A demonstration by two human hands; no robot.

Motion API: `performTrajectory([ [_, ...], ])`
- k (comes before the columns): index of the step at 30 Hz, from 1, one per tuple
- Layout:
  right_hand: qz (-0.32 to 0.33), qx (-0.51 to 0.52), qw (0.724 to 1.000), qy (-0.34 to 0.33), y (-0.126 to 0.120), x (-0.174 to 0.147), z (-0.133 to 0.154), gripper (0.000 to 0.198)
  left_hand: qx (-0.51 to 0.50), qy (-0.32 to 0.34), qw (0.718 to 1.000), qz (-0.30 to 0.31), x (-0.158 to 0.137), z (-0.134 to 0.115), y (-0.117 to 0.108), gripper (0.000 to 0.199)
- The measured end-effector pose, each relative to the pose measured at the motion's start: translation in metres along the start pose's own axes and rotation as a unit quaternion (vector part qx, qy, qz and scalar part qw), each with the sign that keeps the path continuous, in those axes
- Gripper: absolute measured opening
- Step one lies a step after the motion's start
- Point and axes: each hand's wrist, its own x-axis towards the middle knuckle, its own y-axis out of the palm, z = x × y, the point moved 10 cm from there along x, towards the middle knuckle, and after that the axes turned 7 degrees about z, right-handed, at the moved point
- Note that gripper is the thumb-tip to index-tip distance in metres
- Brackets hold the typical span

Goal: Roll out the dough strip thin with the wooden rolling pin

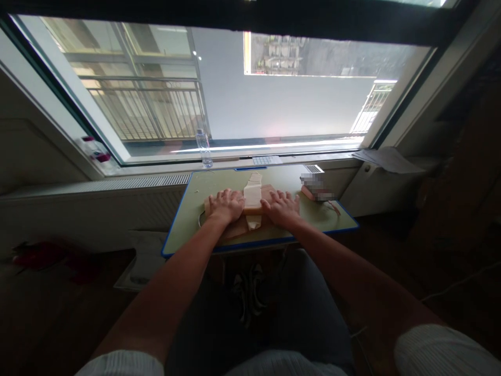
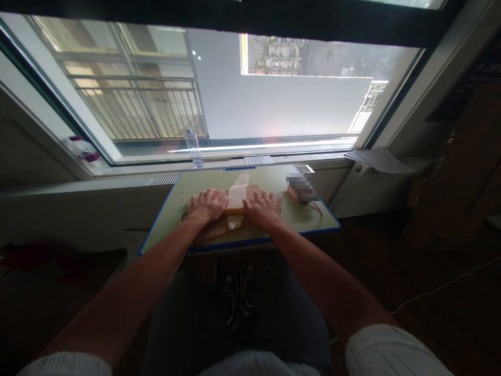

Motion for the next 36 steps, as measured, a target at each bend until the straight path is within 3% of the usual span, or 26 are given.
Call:
performTrajectory([
  [9,0.039,0.082,0.995,0.028,-0.006,0.076,-0.010,0.085,-0.053,-0.023,0.998,-0.003,0.077,0.011,-0.001,0.063],
  [15,0.039,0.098,0.994,0.034,-0.008,0.095,-0.010,0.086,-0.054,-0.040,0.997,-0.028,0.093,0.012,-0.009,0.059],
  [22,0.031,0.086,0.996,0.026,-0.005,0.067,-0.010,0.078,-0.049,-0.027,0.998,0.019,0.074,0.011,0.003,0.062],
  [31,-0.023,0.019,1.000,0.004,-0.002,0.001,0.001,0.074,0.010,-0.011,1.000,0.006,0.002,0.003,0.001,0.065],
  [36,-0.012,0.009,1.000,0.000,-0.001,0.004,0.001,0.071,0.005,-0.011,1.000,0.015,0.004,0.002,0.001,0.065],
])
